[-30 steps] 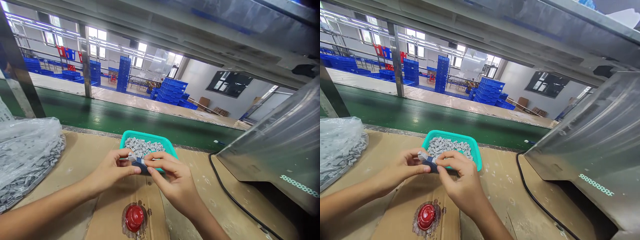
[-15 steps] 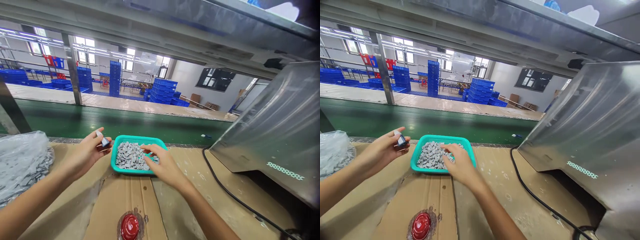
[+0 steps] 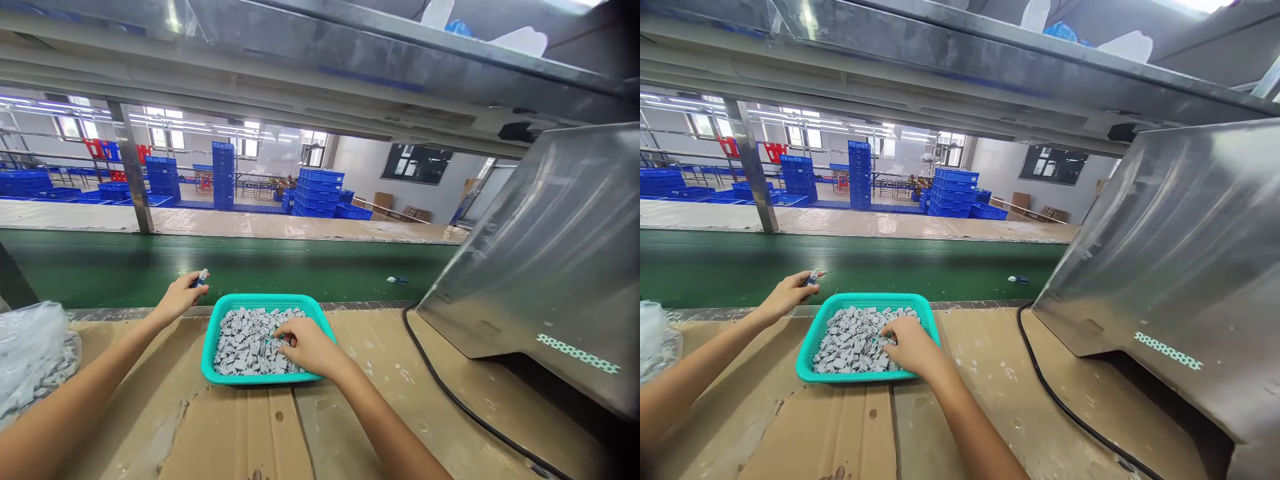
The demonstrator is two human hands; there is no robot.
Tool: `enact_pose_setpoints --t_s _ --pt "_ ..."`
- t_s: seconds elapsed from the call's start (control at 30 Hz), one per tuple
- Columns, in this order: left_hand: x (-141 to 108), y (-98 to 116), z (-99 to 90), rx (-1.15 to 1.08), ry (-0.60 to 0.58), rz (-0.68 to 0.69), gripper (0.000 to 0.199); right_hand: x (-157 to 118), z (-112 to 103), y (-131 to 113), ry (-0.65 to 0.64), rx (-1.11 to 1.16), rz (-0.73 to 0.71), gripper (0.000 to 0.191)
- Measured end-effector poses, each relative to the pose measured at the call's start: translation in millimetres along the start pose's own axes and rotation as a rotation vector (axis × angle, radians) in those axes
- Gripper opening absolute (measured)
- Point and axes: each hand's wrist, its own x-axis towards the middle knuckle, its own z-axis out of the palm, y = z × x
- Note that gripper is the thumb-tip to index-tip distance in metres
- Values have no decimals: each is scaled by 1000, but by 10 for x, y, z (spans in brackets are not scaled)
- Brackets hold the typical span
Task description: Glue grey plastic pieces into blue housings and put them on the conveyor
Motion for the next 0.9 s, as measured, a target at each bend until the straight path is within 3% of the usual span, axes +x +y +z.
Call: enact_pose_setpoints --t_s 0.07,0.17,0.37,0.57,0.67,0.8,0.9 --pt "79 -91 36 294 39 122 45 -8 -20 8 7 25 1 29" --pt "132 -214 64 465 46 218 51 -19 -53 1 24 80 12 34" --pt "166 -292 25 487 53 196 43 8 -73 -6 93 261 77 16" --pt "186 -374 18 528 -5 173 68 30 -95 42 122 507 109 16" --pt "180 -430 26 565 96 260 75 18 -91 55 137 572 126 15" --pt "79 -205 54 487 281 371 63 8 -95 36 156 621 105 9" --pt "-138 192 185 334 179 467 39 7 -115 4 216 631 61 6"
